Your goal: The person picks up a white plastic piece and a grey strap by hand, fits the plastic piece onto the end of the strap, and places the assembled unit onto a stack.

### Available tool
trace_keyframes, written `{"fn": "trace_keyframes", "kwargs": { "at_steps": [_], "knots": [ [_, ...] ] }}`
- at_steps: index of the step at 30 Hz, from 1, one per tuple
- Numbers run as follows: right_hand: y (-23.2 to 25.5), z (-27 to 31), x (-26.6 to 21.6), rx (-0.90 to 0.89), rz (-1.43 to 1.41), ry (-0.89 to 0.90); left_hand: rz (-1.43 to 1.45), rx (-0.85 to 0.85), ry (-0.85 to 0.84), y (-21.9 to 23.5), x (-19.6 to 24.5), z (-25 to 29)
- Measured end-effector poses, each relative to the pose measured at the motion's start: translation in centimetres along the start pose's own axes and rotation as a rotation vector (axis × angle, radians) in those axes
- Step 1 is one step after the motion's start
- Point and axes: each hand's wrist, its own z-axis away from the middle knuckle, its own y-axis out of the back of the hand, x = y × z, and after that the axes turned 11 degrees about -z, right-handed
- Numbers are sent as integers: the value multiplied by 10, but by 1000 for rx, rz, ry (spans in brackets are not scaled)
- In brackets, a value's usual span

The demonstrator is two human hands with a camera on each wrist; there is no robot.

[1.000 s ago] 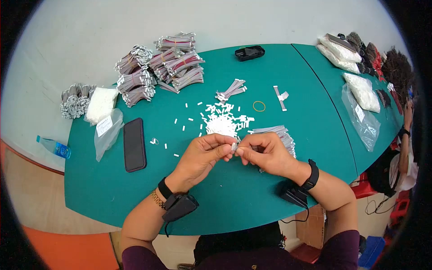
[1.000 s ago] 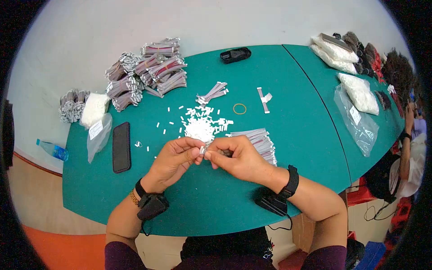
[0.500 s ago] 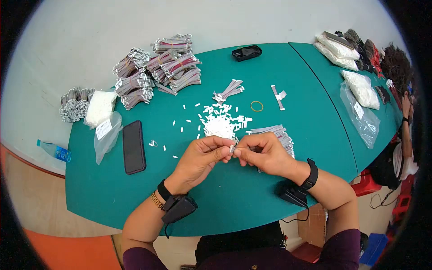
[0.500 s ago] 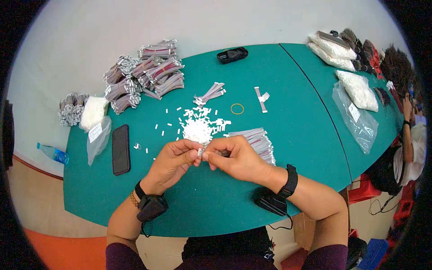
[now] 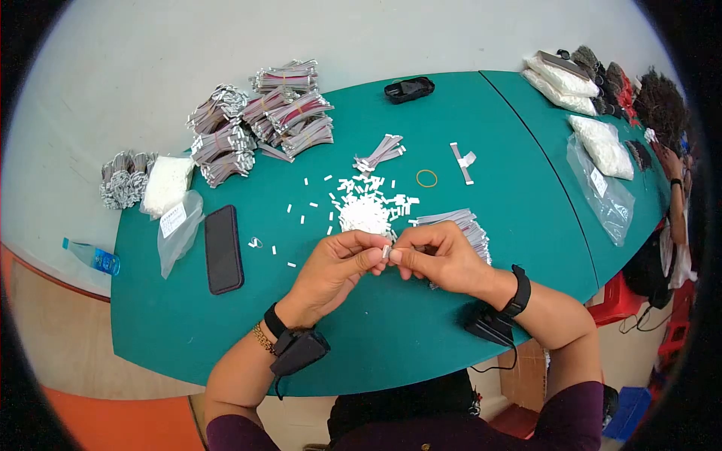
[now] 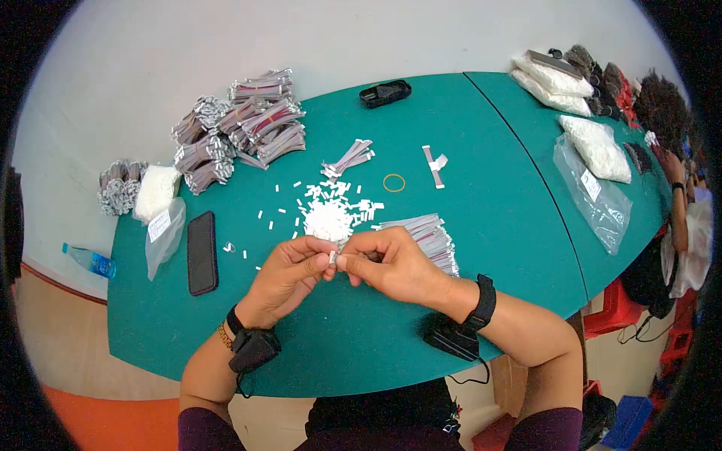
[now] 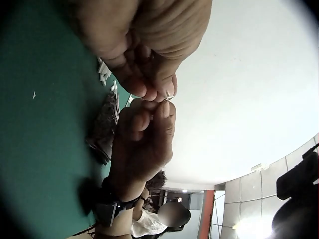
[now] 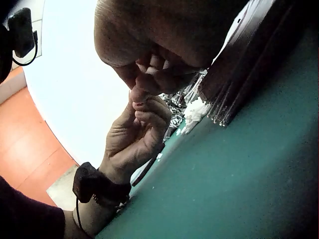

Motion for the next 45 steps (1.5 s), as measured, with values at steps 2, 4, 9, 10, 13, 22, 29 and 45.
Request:
{"fn": "trace_keyframes", "kwargs": {
  "at_steps": [2,4,9,10,13,22,29,45],
  "knots": [
    [0,0,-1,2,-2,-13,-12,4,-11,0,0,0],
    [0,0,-1,2,-2,-15,-25,7,-14,-1,1,1],
    [-1,1,-2,10,3,-17,1,-5,0,0,0,0],
    [-1,0,-2,12,7,-13,9,-5,5,0,0,0],
    [-1,1,0,13,12,-6,21,-1,19,-1,0,1],
    [-2,1,-2,24,-4,-17,38,-7,18,-1,1,1],
    [-3,2,-7,19,2,-9,-75,35,-27,-3,4,1],
    [-4,1,7,49,123,138,-405,166,-174,-11,5,2]
  ]
}}
